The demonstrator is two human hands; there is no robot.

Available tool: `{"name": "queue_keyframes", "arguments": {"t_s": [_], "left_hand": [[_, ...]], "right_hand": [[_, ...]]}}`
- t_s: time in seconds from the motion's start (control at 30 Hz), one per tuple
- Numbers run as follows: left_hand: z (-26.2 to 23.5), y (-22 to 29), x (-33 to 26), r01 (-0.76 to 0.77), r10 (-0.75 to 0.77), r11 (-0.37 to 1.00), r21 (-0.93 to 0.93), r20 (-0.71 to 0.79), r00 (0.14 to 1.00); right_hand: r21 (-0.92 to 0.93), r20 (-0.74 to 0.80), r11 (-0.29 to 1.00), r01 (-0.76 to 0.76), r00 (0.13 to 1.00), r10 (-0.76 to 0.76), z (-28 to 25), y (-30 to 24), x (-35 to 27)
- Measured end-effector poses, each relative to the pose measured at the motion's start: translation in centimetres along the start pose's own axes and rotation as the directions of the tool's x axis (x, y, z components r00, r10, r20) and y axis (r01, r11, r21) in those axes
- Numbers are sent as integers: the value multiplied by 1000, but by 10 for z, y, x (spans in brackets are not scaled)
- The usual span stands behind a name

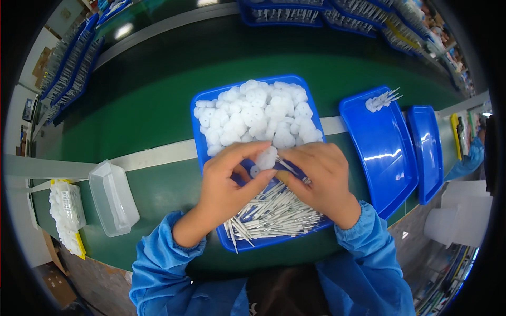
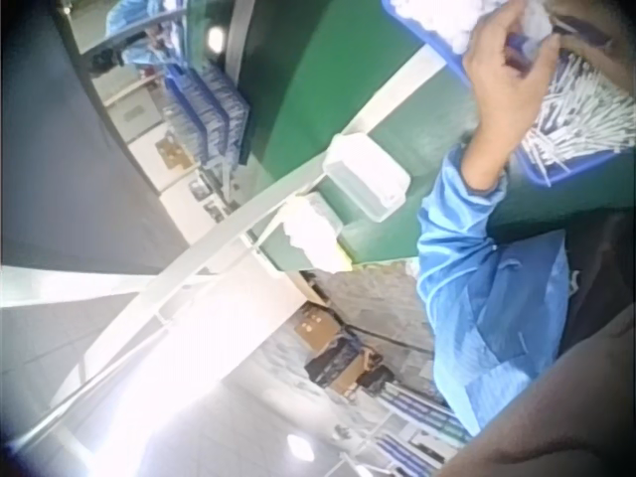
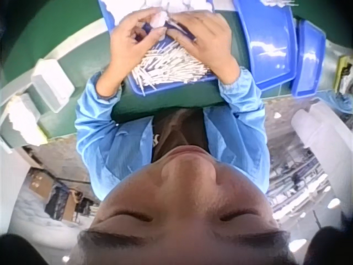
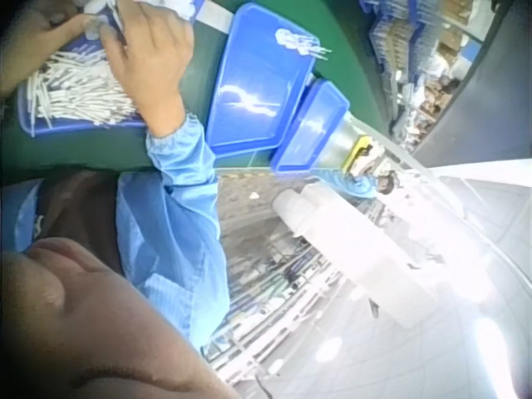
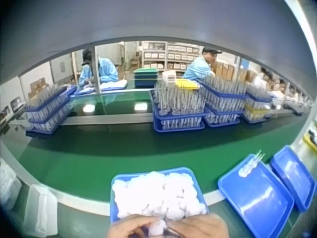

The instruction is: The person inserts metal rods into white plastic caps to assemble cotton swabs. They pick up a cap from a blue tray, insert a rod, and place the finished item into a separate tray. The process is repeated continuously throughout the clip.

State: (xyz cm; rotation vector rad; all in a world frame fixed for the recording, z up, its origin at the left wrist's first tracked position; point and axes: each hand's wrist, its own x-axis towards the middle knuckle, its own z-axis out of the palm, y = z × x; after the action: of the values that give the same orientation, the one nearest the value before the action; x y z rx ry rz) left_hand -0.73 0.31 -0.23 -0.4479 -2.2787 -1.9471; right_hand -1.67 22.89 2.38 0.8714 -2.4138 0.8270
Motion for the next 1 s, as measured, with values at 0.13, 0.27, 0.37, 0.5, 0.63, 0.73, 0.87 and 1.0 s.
{"name": "queue_keyframes", "arguments": {"t_s": [0.13,0.27,0.37,0.5,0.63,0.73,0.87,1.0], "left_hand": [[-4,4,1,-72,67,994,79,64,996],[-3,6,1,-145,137,983,109,81,987],[-6,7,0,-140,127,981,132,99,987],[-5,6,0,-159,138,977,141,147,979],[-5,5,-1,-166,144,977,134,159,977],[-5,3,-1,-179,155,975,129,178,972],[-7,7,1,-109,98,991,73,141,985],[-6,-3,2,-136,136,990,-28,-7,991]], "right_hand": [[-40,-13,998,50,999,-51,-4,2,-8],[-76,9,990,120,993,-120,-2,3,-11],[-71,-2,993,97,995,-98,-1,5,-13],[-46,16,997,61,998,-60,-1,2,-9],[16,32,998,59,998,-60,-3,1,-9],[24,36,991,129,991,-130,-7,5,-16],[20,57,993,117,991,-118,-20,9,-39],[78,225,983,167,957,-181,-19,-5,-26]]}}
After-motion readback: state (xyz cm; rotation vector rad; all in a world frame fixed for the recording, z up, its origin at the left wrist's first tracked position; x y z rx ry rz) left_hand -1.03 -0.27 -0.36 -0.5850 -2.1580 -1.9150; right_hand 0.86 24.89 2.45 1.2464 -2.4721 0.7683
